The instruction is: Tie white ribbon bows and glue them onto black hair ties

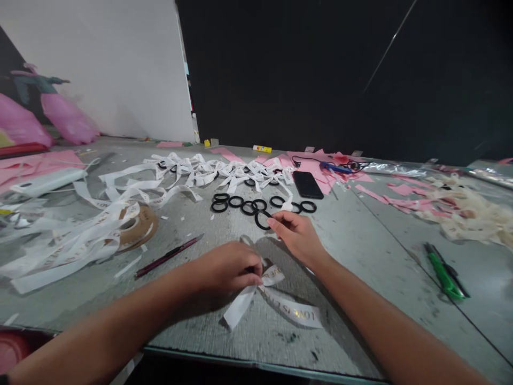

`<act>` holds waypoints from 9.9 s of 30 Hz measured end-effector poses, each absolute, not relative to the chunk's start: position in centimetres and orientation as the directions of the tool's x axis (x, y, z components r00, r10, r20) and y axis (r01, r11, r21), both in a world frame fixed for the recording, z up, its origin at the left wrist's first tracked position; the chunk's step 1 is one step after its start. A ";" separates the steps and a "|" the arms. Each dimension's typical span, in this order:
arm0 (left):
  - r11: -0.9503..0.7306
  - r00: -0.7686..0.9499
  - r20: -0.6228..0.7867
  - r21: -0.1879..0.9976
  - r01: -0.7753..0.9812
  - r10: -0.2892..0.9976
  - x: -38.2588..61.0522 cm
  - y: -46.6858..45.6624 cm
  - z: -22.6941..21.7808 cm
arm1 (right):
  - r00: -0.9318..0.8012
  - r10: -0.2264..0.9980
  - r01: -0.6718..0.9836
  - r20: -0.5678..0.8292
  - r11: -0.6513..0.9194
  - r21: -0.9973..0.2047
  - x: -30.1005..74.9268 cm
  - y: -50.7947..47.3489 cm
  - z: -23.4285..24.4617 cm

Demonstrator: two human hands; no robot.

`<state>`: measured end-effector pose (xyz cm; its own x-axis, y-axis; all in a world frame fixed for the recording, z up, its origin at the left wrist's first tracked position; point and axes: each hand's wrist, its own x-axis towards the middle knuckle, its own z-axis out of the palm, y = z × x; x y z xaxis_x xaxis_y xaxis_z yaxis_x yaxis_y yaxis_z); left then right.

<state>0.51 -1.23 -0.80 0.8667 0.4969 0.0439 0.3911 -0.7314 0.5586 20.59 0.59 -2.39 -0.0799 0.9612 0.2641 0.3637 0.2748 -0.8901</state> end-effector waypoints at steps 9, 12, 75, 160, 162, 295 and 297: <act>-0.787 0.866 -0.024 0.405 0.465 0.499 -0.3 -1.3 -0.8 | -0.074 0.992 0.190 0.101 0.113 -0.975 20.3 0.5 -2.5; -0.745 0.877 -0.012 0.522 0.415 0.480 -0.3 -1.0 -0.7 | -0.084 0.992 0.160 0.093 0.105 -0.981 20.3 0.5 -2.8; -0.818 0.338 0.754 0.449 0.361 0.563 -0.6 -0.1 -1.5 | -0.350 0.675 0.394 0.650 0.735 -0.552 19.6 -2.0 -1.4; -0.694 0.236 0.659 0.712 0.110 0.714 0.2 -1.1 -1.1 | -0.204 0.762 0.317 0.615 0.646 -0.694 18.4 -2.1 -1.3; -0.633 0.238 0.608 0.773 0.042 0.757 0.4 -1.1 -1.2 | -0.164 0.786 0.301 0.596 0.615 -0.729 18.4 -2.1 -1.4; -0.238 0.308 0.294 0.949 -0.207 0.905 0.5 -0.7 -2.2 | -0.149 0.730 0.395 0.667 0.663 -0.637 17.6 -2.3 -1.4; -0.230 0.325 0.298 0.946 -0.230 0.898 0.5 -0.6 -2.1 | -0.143 0.732 0.382 0.666 0.662 -0.645 17.6 -2.3 -1.4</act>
